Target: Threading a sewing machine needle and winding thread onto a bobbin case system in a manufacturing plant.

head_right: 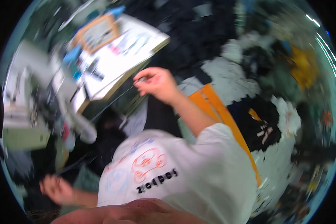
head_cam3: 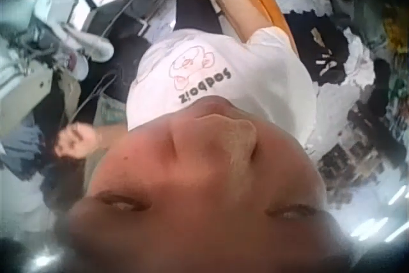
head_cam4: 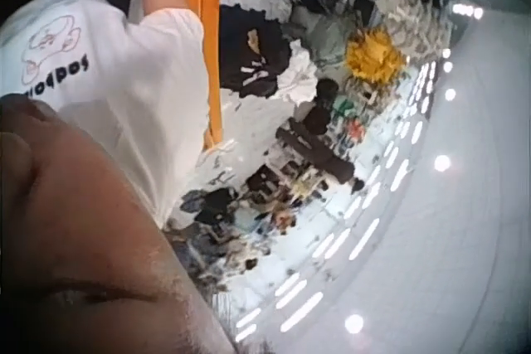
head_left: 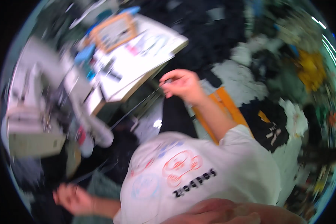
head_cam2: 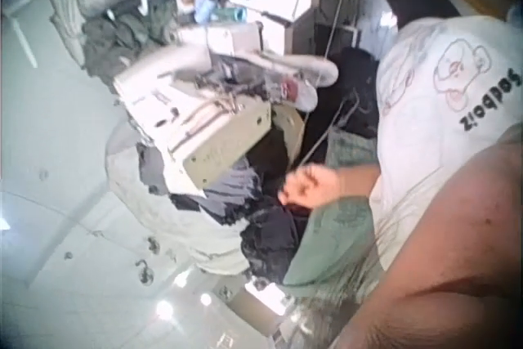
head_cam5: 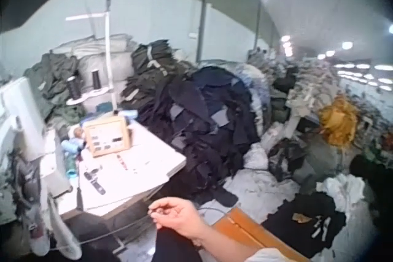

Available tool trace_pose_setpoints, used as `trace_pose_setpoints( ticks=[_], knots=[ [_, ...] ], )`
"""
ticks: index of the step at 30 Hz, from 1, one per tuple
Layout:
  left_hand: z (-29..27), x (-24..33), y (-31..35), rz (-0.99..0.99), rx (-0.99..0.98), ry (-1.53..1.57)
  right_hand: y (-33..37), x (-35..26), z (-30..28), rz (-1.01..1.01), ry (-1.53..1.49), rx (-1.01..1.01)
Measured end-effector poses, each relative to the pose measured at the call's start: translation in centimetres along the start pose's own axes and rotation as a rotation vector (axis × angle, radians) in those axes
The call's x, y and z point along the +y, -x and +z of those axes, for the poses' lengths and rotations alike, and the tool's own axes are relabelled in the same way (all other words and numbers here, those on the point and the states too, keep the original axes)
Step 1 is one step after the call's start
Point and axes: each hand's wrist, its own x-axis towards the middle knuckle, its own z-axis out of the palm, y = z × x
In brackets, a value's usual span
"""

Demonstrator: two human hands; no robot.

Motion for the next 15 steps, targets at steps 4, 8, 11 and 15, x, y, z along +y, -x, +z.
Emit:
trace_pose_setpoints(
  ticks=[4, 8, 11, 15],
  knots=[
    [0.4, -4.4, -1.4, 0.352, 0.041, -0.992, 0.5, -0.7, 2.1, -0.141, 0.133, -0.160],
    [-0.2, -14.6, 3.9, -0.426, -0.480, -0.816, 2.1, 0.1, 9.3, -0.595, 0.356, -0.487],
    [-1.6, -16.7, 2.9, -0.732, -0.587, -0.906, 2.2, 0.0, 9.7, -0.610, 0.324, -0.423],
    [-3.1, -13.3, -1.6, -0.562, -0.369, -0.730, 2.1, -0.9, 5.0, -0.295, 0.090, -0.321]
  ],
)
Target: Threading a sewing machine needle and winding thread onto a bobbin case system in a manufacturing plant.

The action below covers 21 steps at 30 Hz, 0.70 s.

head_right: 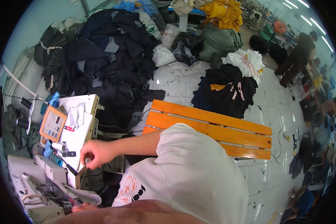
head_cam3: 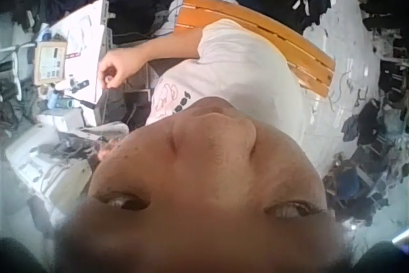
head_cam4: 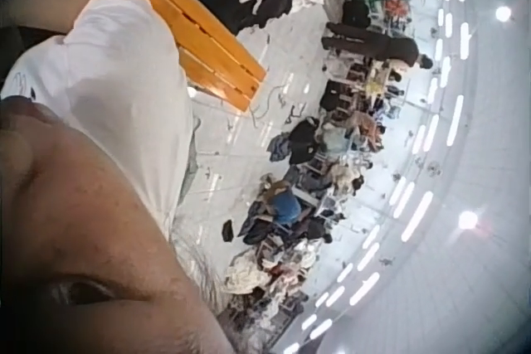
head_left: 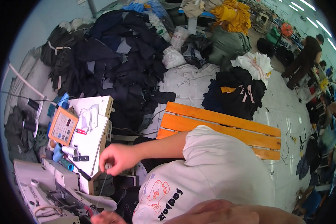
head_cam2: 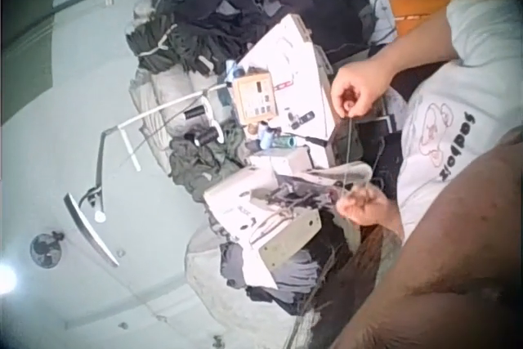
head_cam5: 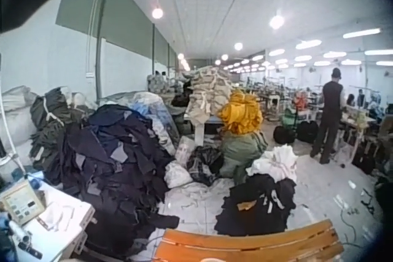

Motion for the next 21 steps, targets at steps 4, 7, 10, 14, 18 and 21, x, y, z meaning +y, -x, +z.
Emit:
trace_pose_setpoints(
  ticks=[4, 7, 10, 14, 18, 21],
  knots=[
    [-0.6, 7.5, 1.0, 0.552, 0.678, -0.603, 2.2, -1.2, -5.2, 0.062, -0.001, 0.396],
    [4.7, 9.3, -0.7, 0.765, 0.992, -1.033, 3.2, -2.1, -5.2, 0.106, 0.042, 0.490],
    [11.8, 4.2, -2.5, 0.296, 0.366, -0.170, 3.7, -2.4, -1.5, -0.125, 0.450, 0.204],
    [13.6, -3.2, -2.7, -0.104, -0.404, 0.028, 4.3, -2.7, 0.5, -0.275, 0.445, 0.153],
    [7.8, -2.9, -5.0, -0.278, -0.371, 0.726, 7.0, -3.3, -5.1, -0.163, 0.482, 0.414],
    [4.2, 1.7, -11.2, -0.119, -1.002, 1.186, 9.8, -4.3, -10.0, 0.046, 0.007, 0.647]
  ],
)
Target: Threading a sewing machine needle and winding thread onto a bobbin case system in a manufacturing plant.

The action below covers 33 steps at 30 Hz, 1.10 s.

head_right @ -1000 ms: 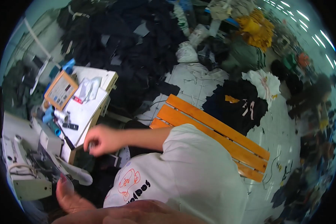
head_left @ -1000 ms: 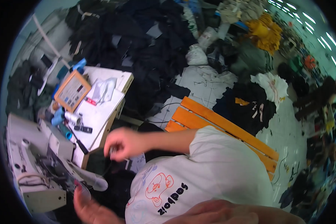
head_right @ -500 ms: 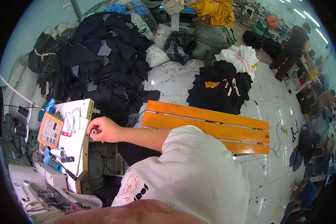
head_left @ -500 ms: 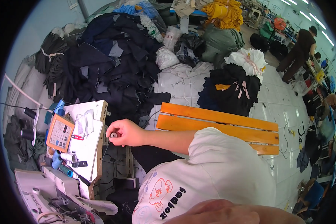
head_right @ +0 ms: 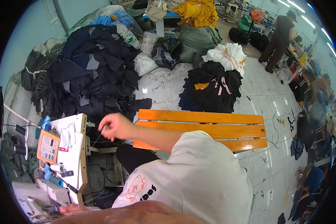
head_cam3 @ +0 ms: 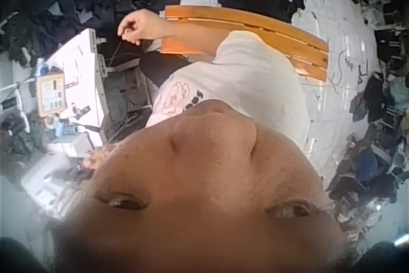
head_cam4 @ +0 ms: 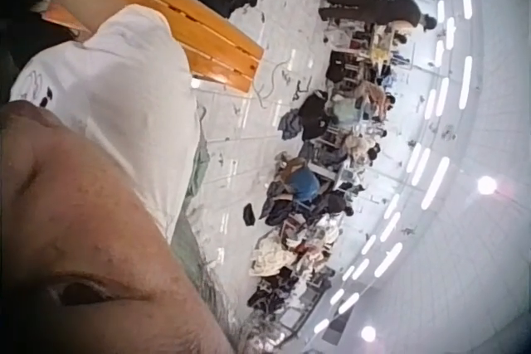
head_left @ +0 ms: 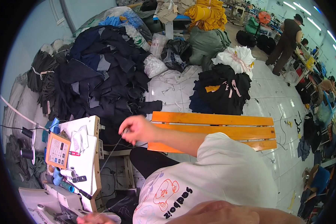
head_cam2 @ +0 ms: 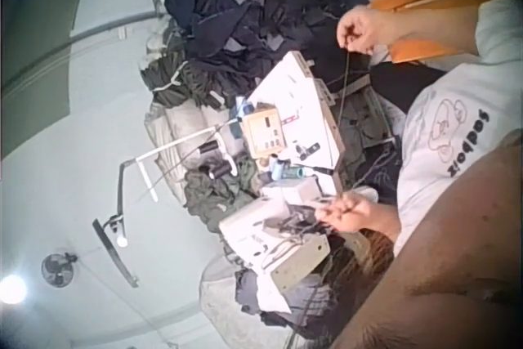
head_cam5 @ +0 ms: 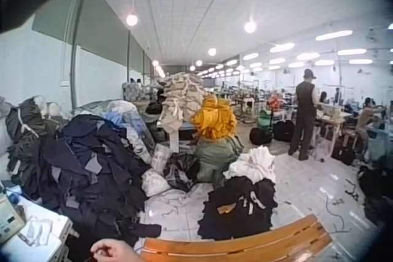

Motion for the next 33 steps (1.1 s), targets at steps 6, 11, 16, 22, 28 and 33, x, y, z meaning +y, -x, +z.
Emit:
trace_pose_setpoints(
  ticks=[6, 11, 16, 22, 28, 33],
  knots=[
    [2.5, -8.4, -4.3, 0.498, 0.934, -1.346, 1.7, -0.4, 2.4, -0.414, 0.697, -0.028],
    [0.2, -16.7, -4.8, -0.353, 0.641, -1.227, 2.9, 0.3, 7.0, -0.455, 0.463, -0.285],
    [0.8, -9.7, -2.0, 0.106, 0.952, -0.534, 0.9, -0.2, 1.3, -0.127, 0.274, -0.110],
    [4.0, -2.5, -6.5, 0.486, -0.075, -0.573, -0.3, -1.3, -0.8, -0.117, 0.304, 0.270],
    [0.6, -15.9, -5.1, -0.093, 0.741, -1.303, 2.0, -0.4, 7.6, -0.534, 0.458, -0.343],
    [-0.9, -11.1, -1.7, 0.047, 0.818, -0.941, -0.1, -1.1, 3.0, -0.384, 0.473, -0.125]
  ],
)
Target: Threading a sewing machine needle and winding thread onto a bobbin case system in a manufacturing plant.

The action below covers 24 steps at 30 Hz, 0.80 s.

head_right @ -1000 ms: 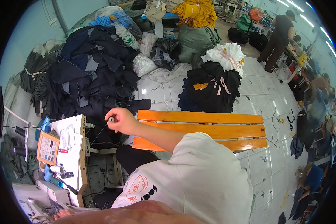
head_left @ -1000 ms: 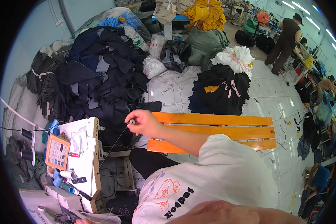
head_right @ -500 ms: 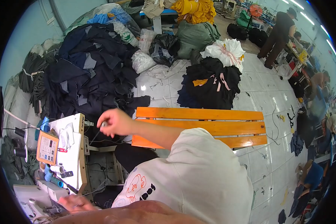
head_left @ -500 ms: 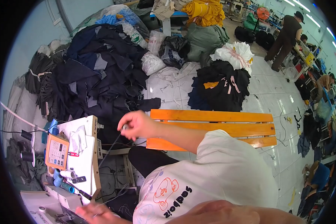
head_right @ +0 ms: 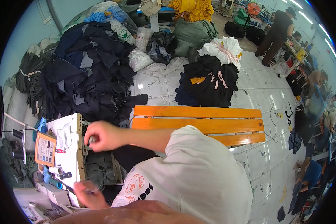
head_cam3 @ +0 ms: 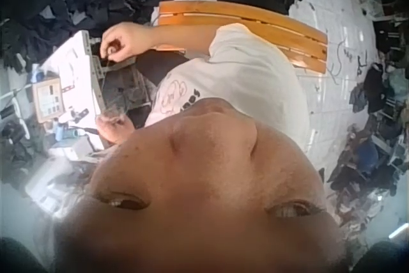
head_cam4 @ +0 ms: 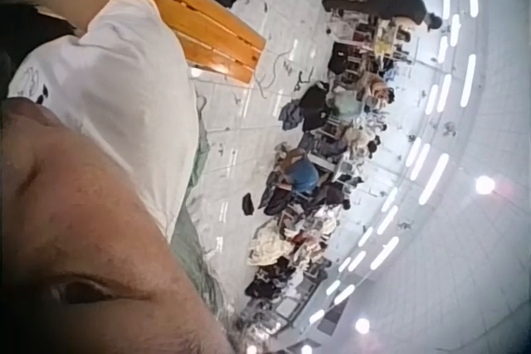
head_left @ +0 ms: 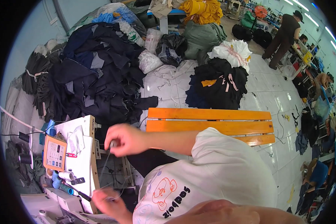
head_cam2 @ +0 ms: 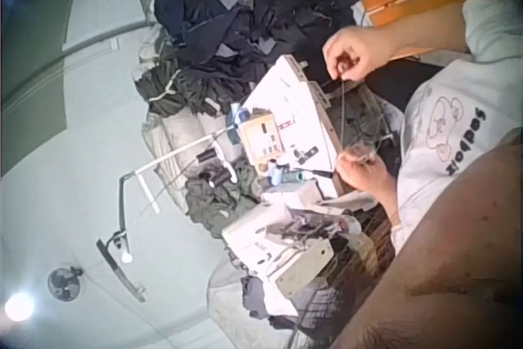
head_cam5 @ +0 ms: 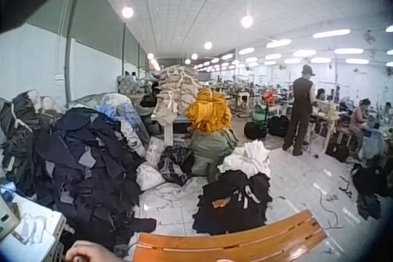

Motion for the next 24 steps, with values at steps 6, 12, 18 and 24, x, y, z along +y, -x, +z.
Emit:
trace_pose_setpoints(
  ticks=[6, 12, 18, 24],
  knots=[
    [-4.6, 10.4, -3.8, 0.476, -0.559, 0.718, -0.4, 2.9, -5.6, 0.289, -0.202, 0.430],
    [8.0, 0.5, -0.5, 0.257, 0.118, -0.239, 1.1, -1.5, 3.3, -0.060, -0.045, -0.106],
    [1.2, 1.1, -0.8, -0.143, 0.005, 0.262, -0.9, 0.2, -0.2, 0.022, -0.063, 0.001],
    [-2.1, 10.7, -3.1, 0.454, -0.434, 0.761, -1.7, 2.9, -5.7, 0.371, -0.019, 0.500]
  ],
)
